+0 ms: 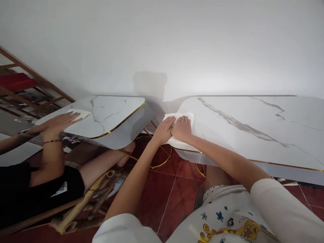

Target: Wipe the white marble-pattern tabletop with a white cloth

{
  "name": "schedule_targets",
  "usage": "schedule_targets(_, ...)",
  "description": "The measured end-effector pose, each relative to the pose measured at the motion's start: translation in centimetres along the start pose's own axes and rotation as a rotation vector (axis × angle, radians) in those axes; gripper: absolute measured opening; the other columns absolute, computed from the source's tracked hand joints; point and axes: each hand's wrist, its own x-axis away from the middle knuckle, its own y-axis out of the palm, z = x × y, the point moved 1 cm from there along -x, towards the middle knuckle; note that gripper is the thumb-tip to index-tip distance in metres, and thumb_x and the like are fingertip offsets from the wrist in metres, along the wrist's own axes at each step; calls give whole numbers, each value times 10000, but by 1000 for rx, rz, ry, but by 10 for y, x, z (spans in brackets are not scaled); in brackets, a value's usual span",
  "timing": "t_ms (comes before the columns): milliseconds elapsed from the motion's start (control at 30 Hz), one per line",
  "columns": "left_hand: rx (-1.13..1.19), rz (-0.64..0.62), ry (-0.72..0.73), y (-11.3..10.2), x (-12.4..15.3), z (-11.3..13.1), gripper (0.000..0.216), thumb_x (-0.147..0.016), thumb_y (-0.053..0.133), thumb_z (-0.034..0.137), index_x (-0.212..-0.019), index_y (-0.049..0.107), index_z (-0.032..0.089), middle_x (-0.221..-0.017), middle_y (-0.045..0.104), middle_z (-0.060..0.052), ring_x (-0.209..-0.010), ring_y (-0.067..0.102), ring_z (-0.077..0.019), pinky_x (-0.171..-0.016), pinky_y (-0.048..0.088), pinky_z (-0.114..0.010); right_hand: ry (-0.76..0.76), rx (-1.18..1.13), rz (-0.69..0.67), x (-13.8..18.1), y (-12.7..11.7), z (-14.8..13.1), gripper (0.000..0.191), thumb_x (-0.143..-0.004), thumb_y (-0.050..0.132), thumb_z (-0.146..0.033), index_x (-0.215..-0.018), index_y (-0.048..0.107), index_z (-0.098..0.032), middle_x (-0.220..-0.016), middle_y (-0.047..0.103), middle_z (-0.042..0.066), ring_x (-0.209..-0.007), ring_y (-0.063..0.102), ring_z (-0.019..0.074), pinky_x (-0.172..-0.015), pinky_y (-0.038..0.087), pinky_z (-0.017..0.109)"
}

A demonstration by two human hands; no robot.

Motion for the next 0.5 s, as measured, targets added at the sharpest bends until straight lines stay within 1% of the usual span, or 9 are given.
schedule_targets(133,-11,0,-6,6,-25,-9,531,-925,302,259,-1407,489,136,-1504,471,-112,-1408,397,-230,-1189,312,-435,-37,-2,71,-27,9,10,583,-965,341,-209,-1462,333,95,-1557,318,282,-1469,260,353,-1173,198,498)
schedule_targets(333,-44,-11,-6,15,-78,-15,512,-942,304,244,-1411,477,135,-1503,474,-114,-1402,409,-222,-1179,322,-427,-8,4,124,-72,2,35,561,-971,333,-195,-1457,356,84,-1546,350,270,-1458,286,339,-1160,226,467)
schedule_targets(500,-46,-15,-16,28,-123,-27,508,-941,313,234,-1405,479,110,-1513,459,-126,-1412,399,-216,-1191,306,-401,21,24,144,-113,-3,54,555,-983,320,-206,-1465,354,67,-1552,354,251,-1458,288,317,-1158,225,444)
